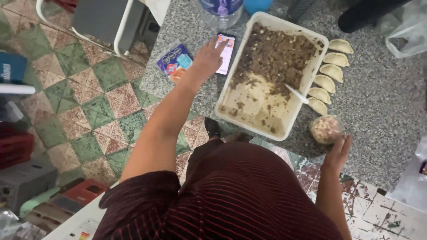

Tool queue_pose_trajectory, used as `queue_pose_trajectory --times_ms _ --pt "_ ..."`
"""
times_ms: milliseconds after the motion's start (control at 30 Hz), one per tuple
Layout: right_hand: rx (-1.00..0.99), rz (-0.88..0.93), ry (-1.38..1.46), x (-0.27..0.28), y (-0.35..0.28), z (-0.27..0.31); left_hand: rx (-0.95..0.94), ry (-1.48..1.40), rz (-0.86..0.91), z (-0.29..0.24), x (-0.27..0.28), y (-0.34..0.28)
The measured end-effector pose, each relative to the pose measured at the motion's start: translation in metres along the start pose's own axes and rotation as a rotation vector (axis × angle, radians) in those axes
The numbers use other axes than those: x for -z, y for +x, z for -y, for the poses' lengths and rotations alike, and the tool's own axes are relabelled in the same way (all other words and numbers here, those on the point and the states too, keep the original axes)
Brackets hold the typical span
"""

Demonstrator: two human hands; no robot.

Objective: Preparing empanadas by placing cheese and meat filling onto dough circles and folding them.

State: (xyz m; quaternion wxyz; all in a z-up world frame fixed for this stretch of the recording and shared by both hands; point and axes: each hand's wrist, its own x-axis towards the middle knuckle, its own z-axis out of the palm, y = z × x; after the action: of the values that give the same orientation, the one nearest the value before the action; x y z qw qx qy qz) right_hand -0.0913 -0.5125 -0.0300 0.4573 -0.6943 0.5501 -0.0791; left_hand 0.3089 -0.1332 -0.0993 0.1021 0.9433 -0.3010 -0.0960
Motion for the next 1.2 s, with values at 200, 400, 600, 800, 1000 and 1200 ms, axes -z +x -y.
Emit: queue_pose_trajectory --times_ms 200,400,600,800,1000,1200 --pt "0.273 0.216 -0.256 0.031 0.032 -0.084 0.1 0.035 0.215 -0.034 0.048 -0.002" --pt "0.227 0.292 -0.41 0.044 -0.016 0.006 0.083 0.094 0.098 -0.024 0.019 0.003" --pt "0.297 0.343 -0.357 0.047 -0.005 -0.014 0.06 0.036 -0.048 -0.01 -0.002 -0.002" --pt "0.217 0.293 -0.355 0.06 -0.015 -0.046 0.192 -0.076 -0.228 0.051 0.003 -0.028" --pt "0.068 0.139 -0.376 0.035 -0.128 0.036 0.528 0.012 -0.144 0.118 0.022 -0.077" --pt "0.192 0.571 -0.206 0.014 0.101 -0.339 0.689 -0.399 0.02 0.168 -0.004 -0.063"
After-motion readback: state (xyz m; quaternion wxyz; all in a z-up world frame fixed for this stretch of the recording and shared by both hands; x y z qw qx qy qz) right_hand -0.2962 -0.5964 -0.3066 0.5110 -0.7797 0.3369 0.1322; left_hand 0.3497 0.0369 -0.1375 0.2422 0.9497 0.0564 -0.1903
